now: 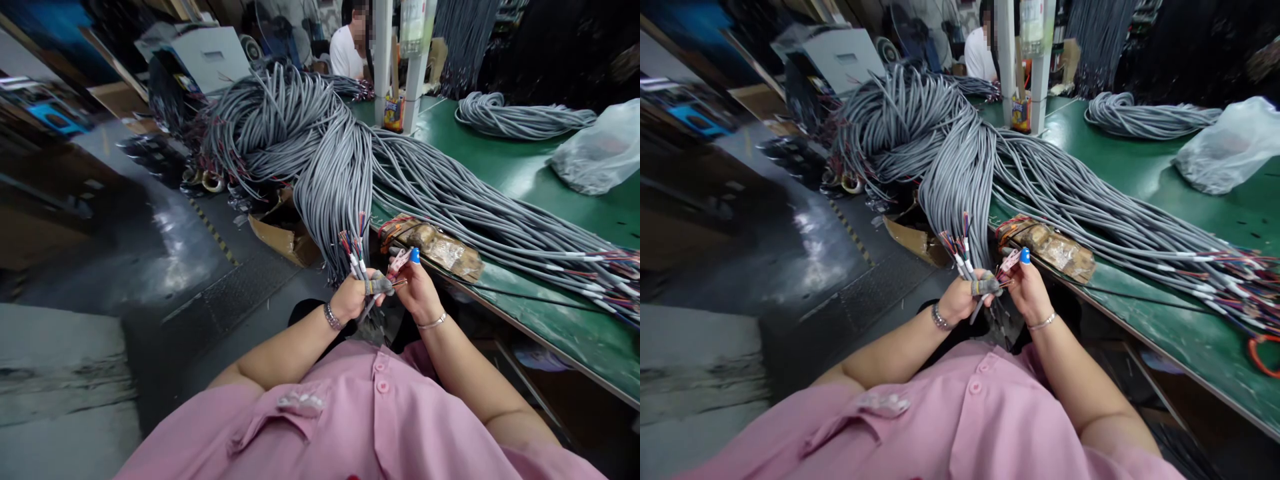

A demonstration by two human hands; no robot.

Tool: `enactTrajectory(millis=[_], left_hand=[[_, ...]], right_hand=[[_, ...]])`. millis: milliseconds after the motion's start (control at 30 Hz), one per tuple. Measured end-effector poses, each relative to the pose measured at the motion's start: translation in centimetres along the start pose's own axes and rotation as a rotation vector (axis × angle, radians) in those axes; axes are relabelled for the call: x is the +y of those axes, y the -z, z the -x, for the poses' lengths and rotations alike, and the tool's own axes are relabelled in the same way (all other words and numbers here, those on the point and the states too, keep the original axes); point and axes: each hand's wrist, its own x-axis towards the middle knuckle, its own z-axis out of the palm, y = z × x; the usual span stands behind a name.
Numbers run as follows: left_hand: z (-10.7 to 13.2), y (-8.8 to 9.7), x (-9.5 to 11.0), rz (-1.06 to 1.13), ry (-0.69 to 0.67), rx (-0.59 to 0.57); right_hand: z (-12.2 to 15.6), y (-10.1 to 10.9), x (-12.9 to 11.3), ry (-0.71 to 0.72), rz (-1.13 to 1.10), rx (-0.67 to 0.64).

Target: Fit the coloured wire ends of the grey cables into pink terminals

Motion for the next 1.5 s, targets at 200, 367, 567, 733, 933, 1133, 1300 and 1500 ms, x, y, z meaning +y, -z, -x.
enactTrajectory(millis=[200, 367, 567, 733, 933, 1133, 1300, 1500], left_hand=[[-0.8, -0.2, -0.4, -0.011, 0.036, 0.019], [-0.8, -0.3, -0.3, -0.01, 0.042, 0.062], [-0.7, -0.4, -0.3, -0.032, 0.033, 0.065], [-0.1, -0.6, -0.2, -0.051, 0.01, 0.076], [0.8, -0.2, 0.1, -0.023, 0.026, 0.026], [-0.1, 0.6, 0.7, 0.069, 0.108, -0.022], [-1.2, 0.8, 0.7, 0.073, 0.171, -0.1], [-1.8, 0.7, 0.3, 0.085, 0.171, -0.095]], right_hand=[[-0.2, -0.3, 0.0, 0.004, -0.04, -0.048], [-0.3, -0.2, 0.1, 0.014, -0.038, -0.045], [-0.1, -0.6, 0.1, 0.0, -0.049, -0.011], [0.2, -0.9, 0.0, -0.024, -0.049, 0.032], [0.5, -0.5, -0.2, -0.018, -0.02, -0.019], [0.4, -0.2, 0.1, 0.08, 0.101, -0.031], [-0.2, -0.1, 0.3, 0.038, 0.024, -0.019], [-0.6, -0.2, 0.3, -0.001, -0.053, -0.009]])
